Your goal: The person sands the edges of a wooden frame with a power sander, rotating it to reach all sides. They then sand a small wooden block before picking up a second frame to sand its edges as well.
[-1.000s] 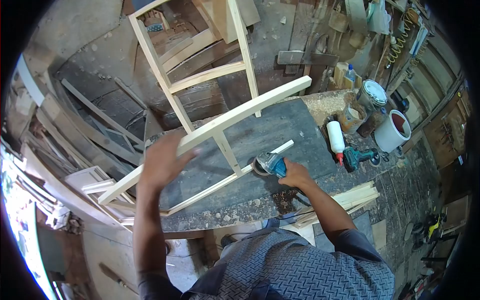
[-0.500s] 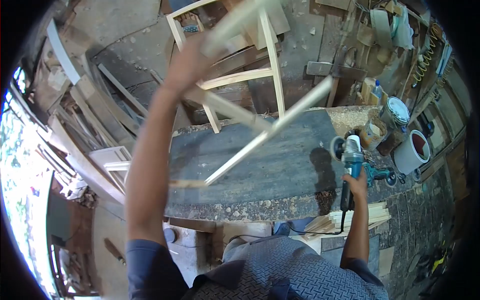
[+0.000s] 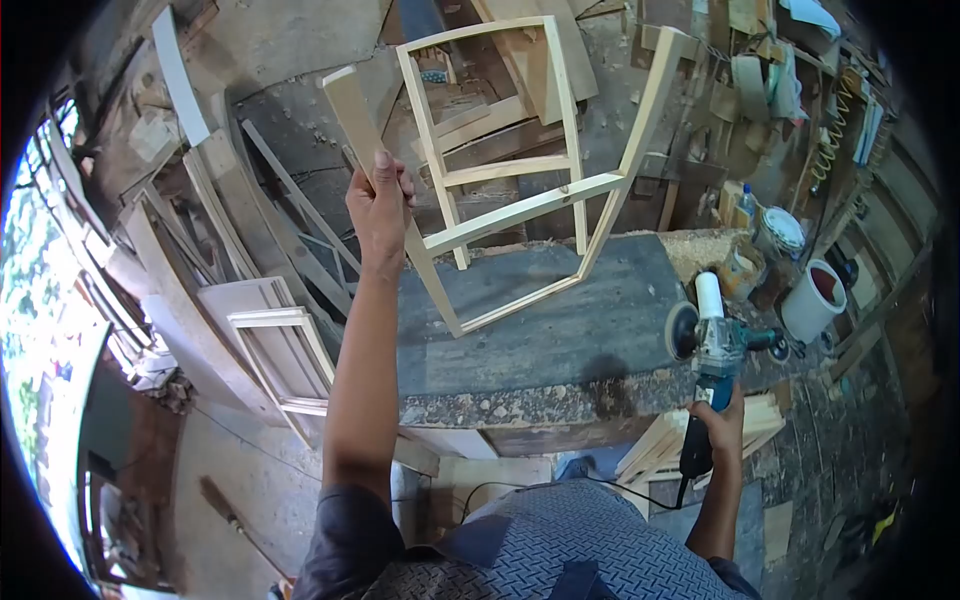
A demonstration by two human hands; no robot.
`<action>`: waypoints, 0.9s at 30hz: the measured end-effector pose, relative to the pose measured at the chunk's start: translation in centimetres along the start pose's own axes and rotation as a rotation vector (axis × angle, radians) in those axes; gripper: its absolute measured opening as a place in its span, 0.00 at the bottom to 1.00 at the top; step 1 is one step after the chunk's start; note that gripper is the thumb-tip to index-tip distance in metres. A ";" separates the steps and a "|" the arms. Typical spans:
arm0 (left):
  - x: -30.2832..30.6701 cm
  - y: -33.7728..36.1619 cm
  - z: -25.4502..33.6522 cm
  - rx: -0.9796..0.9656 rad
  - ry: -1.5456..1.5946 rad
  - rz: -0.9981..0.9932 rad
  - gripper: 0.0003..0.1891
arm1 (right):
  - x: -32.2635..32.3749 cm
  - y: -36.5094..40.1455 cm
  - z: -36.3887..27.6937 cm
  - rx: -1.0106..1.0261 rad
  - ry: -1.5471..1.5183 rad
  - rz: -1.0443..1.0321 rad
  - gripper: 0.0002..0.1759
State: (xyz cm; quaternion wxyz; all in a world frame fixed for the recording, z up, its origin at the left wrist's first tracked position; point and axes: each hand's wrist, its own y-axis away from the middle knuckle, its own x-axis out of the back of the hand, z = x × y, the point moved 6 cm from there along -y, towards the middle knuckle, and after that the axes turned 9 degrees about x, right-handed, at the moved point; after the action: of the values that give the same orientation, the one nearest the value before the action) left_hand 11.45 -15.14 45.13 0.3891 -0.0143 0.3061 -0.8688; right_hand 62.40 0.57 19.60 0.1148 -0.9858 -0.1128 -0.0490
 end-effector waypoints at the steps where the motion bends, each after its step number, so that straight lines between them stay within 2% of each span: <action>1: -0.1 1.4 0.6 0.009 0.006 -0.011 0.24 | -0.8 1.4 -1.5 0.057 -0.030 -0.060 0.37; 4: 0.1 5.5 3.1 0.002 -0.054 -0.031 0.24 | -3.3 5.5 -7.2 0.096 0.007 -0.095 0.37; 6: 0.7 8.2 5.1 -0.111 -0.109 -0.077 0.25 | -5.1 7.5 -10.0 0.170 0.033 -0.129 0.38; 7: 0.8 9.5 5.8 -0.105 -0.107 -0.085 0.25 | -5.8 8.0 -10.6 0.163 0.035 -0.122 0.38; 9: 0.5 12.1 7.3 -0.139 0.016 -0.174 0.26 | -7.6 8.5 -12.8 0.366 0.202 -0.188 0.40; 10: 0.4 13.3 7.3 -0.134 0.016 -0.178 0.26 | -8.4 8.6 -13.1 0.359 0.203 -0.185 0.40; 12: 0.0 15.5 7.1 -0.173 -0.013 -0.237 0.27 | -10.4 8.7 -14.4 0.485 0.342 -0.192 0.45; 13: 0.3 16.2 6.9 -0.173 -0.014 -0.239 0.27 | -11.3 8.7 -15.4 0.483 0.340 -0.190 0.45; 15: 0.6 17.6 6.6 -0.190 -0.150 -0.253 0.27 | -13.8 8.8 -17.0 0.384 0.563 -0.322 0.49; 16: 0.5 18.1 6.5 -0.180 -0.148 -0.267 0.27 | -14.8 8.7 -17.6 0.385 0.561 -0.321 0.49; 18: 0.8 18.9 6.2 -0.185 -0.174 -0.270 0.27 | -17.2 8.6 -18.1 0.397 0.648 -0.470 0.51; 21: 0.5 19.4 5.9 -0.206 -0.181 -0.284 0.27 | -18.4 8.5 -18.6 0.455 0.654 -0.526 0.52; 23: 0.3 19.6 6.5 -0.231 -0.098 -0.246 0.18 | -17.4 7.8 -18.2 0.410 0.660 -0.517 0.52; 25: 0.2 19.8 6.3 -0.223 -0.060 -0.255 0.19 | -16.0 6.5 -17.2 0.372 0.670 -0.521 0.52; 27: -0.1 20.0 6.7 -0.246 0.005 -0.281 0.20 | -12.9 4.2 -15.3 0.314 0.652 -0.349 0.52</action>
State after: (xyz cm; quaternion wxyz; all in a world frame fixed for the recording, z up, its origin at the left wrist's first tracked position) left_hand 26.60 -28.70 39.74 0.2586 -0.1020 0.4060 -0.8706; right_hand 49.77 -9.80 31.92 0.2839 -0.8551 -0.2423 -0.3599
